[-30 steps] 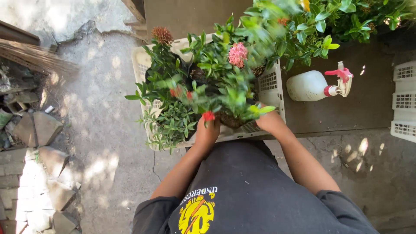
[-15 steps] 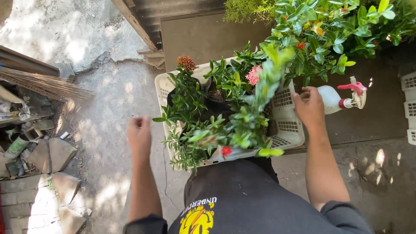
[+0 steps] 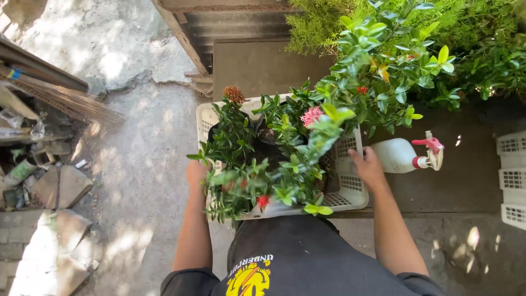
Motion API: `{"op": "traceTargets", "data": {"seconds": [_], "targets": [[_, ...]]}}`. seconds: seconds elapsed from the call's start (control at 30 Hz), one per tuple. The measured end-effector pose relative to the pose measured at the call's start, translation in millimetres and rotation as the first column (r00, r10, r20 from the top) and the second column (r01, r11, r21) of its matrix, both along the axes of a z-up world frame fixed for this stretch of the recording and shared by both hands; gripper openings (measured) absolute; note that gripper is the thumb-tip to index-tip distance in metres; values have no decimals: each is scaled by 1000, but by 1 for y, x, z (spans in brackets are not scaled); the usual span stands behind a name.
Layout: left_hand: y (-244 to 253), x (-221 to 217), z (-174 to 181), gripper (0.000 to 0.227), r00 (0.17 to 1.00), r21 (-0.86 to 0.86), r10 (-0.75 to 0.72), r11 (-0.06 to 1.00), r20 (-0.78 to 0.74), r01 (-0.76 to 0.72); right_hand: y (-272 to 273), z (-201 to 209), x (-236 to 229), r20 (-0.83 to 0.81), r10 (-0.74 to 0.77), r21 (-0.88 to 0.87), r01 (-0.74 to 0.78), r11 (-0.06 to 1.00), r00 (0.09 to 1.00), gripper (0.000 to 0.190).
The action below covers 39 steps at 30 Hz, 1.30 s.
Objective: Organizing, labeling, and spraying potted plants into a plastic crate.
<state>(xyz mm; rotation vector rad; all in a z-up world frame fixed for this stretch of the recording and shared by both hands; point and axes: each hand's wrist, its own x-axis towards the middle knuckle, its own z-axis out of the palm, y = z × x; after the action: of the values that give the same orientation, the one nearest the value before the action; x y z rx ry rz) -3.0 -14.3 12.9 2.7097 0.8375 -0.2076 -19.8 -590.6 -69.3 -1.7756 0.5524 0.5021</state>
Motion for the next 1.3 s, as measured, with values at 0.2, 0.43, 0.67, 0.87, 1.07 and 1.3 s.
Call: {"op": "traceTargets", "data": {"seconds": [0.2, 0.43, 0.67, 0.87, 1.07, 1.3], "targets": [[11, -13, -17, 49, 996, 121, -80, 990, 37, 75, 1, -18, -2, 173, -51, 134, 28, 991, 984, 31], [-38, -61, 74, 38, 977, -59, 108, 993, 186, -98, 18, 11, 32, 169, -70, 201, 35, 979, 983, 21], [15, -170, 114, 33, 908, -81, 258, 966, 330, -245, 102, 65, 51, 253, 110, 270, -179, 946, 961, 25], [122, -320, 136, 39, 822, 84, 474, 849, 316, -522, 247, 145, 44, 196, 332, 295, -378, 878, 923, 27], [180, -472, 197, 25, 550, -164, 587, 758, 595, -631, 422, 208, -1, 303, 459, 394, -548, 738, 835, 29], [215, -598, 240, 29, 414, -73, 735, 529, 537, -845, 587, 264, -61, 403, 621, 373, -740, 559, 672, 49]]}}
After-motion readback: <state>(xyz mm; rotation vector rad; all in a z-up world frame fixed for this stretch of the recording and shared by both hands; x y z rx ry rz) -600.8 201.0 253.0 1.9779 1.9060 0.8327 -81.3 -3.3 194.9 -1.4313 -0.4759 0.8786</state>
